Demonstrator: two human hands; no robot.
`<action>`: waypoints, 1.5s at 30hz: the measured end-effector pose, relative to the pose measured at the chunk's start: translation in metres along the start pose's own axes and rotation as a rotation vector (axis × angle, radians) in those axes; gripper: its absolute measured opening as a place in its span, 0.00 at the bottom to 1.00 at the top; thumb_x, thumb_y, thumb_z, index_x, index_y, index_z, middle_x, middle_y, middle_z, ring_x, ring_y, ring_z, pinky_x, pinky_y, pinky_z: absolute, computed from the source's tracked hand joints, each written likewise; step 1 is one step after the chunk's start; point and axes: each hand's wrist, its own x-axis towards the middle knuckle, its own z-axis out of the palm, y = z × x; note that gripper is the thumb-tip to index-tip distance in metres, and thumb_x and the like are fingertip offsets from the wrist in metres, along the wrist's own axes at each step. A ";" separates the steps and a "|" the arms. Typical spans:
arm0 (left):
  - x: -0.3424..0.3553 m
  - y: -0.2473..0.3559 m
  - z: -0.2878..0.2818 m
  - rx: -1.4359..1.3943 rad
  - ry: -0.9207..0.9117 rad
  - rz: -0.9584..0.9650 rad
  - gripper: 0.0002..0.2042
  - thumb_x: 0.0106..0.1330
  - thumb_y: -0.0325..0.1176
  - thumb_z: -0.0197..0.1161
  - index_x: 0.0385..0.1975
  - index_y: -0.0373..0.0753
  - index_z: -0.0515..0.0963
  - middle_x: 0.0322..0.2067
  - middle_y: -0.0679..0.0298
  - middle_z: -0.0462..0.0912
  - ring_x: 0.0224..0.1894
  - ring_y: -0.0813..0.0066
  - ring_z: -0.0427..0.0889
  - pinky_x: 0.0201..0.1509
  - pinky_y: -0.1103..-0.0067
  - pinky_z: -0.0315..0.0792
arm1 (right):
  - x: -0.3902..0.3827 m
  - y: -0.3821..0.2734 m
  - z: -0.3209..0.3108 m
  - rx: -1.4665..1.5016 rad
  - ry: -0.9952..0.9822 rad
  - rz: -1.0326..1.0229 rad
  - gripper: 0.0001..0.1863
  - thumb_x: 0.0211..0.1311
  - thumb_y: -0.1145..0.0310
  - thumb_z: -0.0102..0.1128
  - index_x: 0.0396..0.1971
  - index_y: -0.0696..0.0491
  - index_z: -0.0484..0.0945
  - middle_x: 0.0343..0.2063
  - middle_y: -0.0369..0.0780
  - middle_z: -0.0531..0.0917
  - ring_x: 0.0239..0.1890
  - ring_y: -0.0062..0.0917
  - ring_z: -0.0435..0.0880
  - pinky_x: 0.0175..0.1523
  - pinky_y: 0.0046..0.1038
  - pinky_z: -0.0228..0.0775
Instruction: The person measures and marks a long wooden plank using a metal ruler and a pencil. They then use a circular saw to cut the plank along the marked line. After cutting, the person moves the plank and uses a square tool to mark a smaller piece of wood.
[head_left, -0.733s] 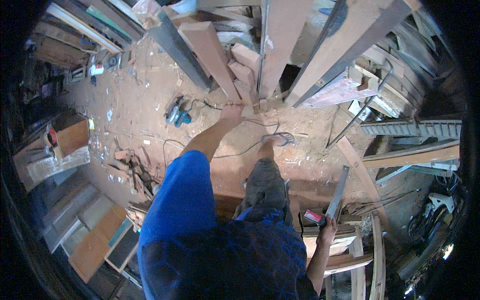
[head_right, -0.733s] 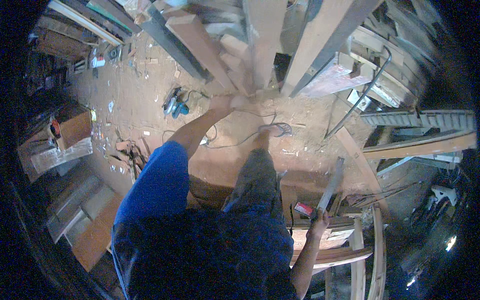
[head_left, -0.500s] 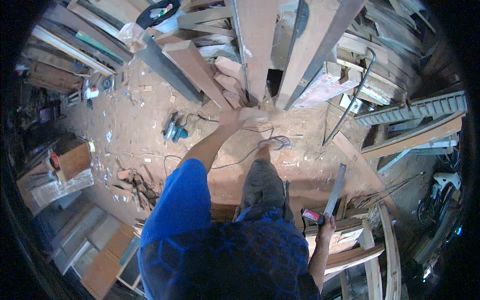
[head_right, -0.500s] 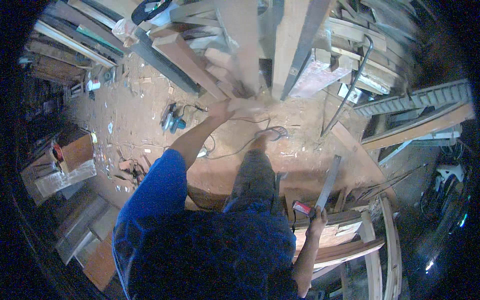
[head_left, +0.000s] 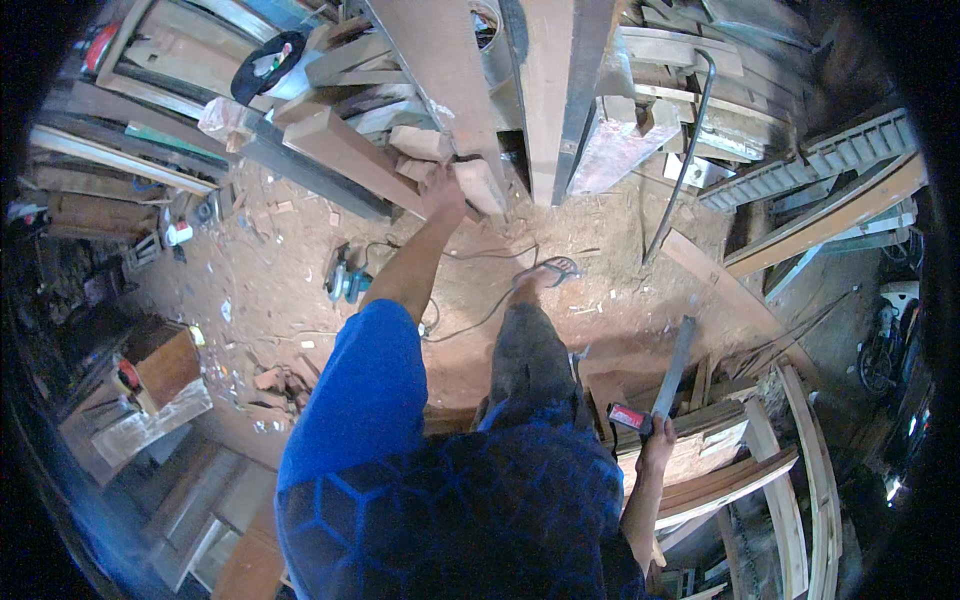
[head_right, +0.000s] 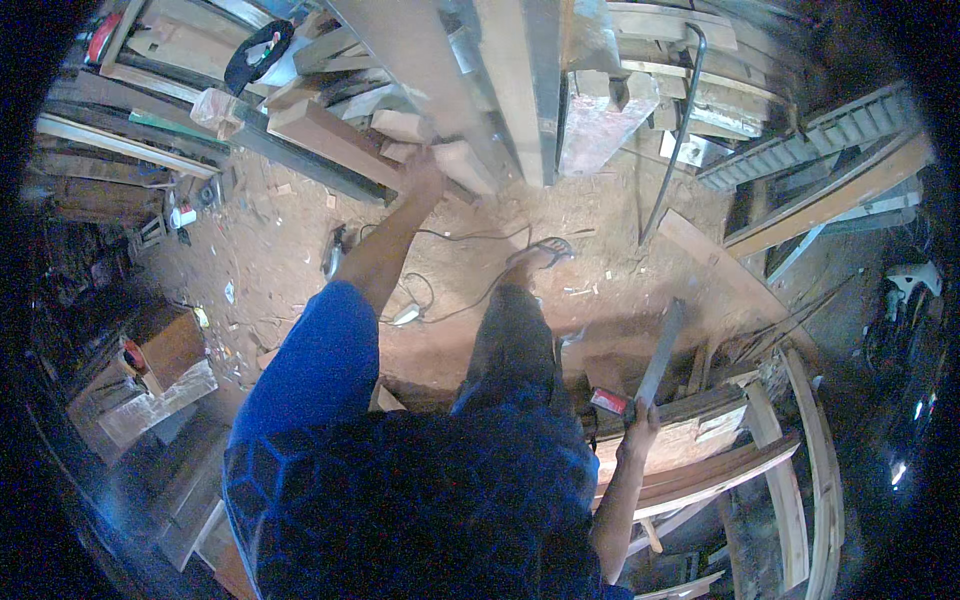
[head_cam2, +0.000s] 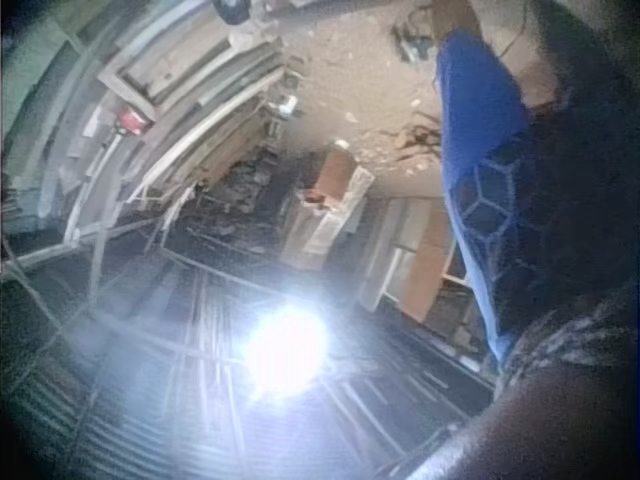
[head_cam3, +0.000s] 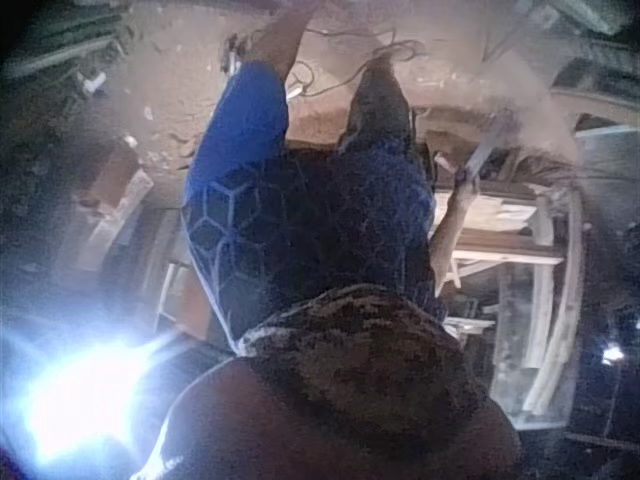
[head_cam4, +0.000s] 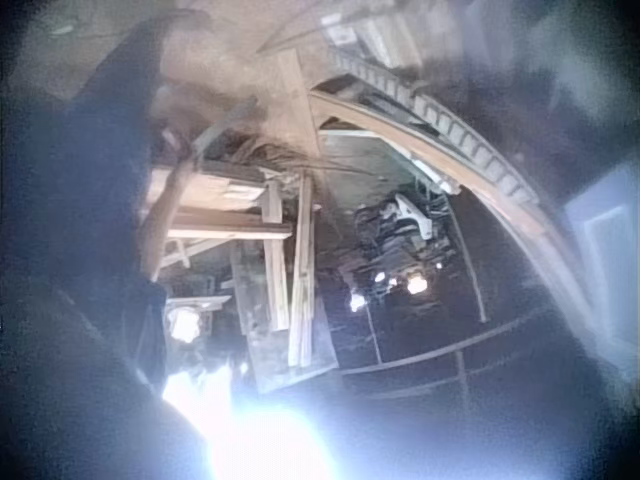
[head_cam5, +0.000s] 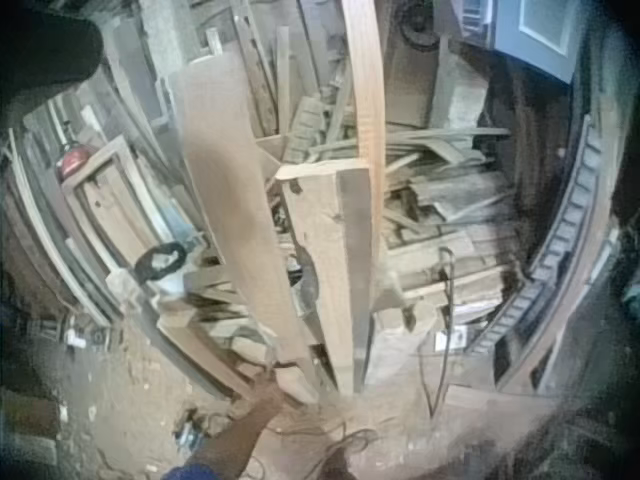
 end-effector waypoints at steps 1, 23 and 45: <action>-0.010 -0.005 0.011 -0.032 -0.136 -0.035 0.27 0.64 0.41 0.65 0.63 0.43 0.73 0.60 0.52 0.77 0.65 0.52 0.75 0.64 0.59 0.73 | 0.000 0.001 0.001 0.007 0.007 0.000 0.08 0.76 0.65 0.57 0.43 0.54 0.79 0.33 0.31 0.78 0.35 0.17 0.75 0.42 0.24 0.68; 0.029 0.032 0.037 -0.449 -0.358 -0.051 0.45 0.70 0.51 0.62 0.77 0.38 0.41 0.50 0.45 0.85 0.49 0.46 0.85 0.54 0.59 0.79 | -0.014 0.015 -0.007 0.068 0.140 -0.074 0.11 0.75 0.66 0.56 0.44 0.57 0.82 0.37 0.36 0.84 0.41 0.21 0.81 0.49 0.26 0.73; -0.027 0.362 -0.073 -0.350 -1.226 0.405 0.23 0.78 0.46 0.50 0.63 0.37 0.71 0.52 0.58 0.82 0.40 0.68 0.86 0.34 0.72 0.81 | -0.144 0.270 -0.034 0.749 1.098 0.133 0.19 0.71 0.58 0.62 0.47 0.61 0.84 0.34 0.38 0.85 0.38 0.24 0.81 0.47 0.30 0.75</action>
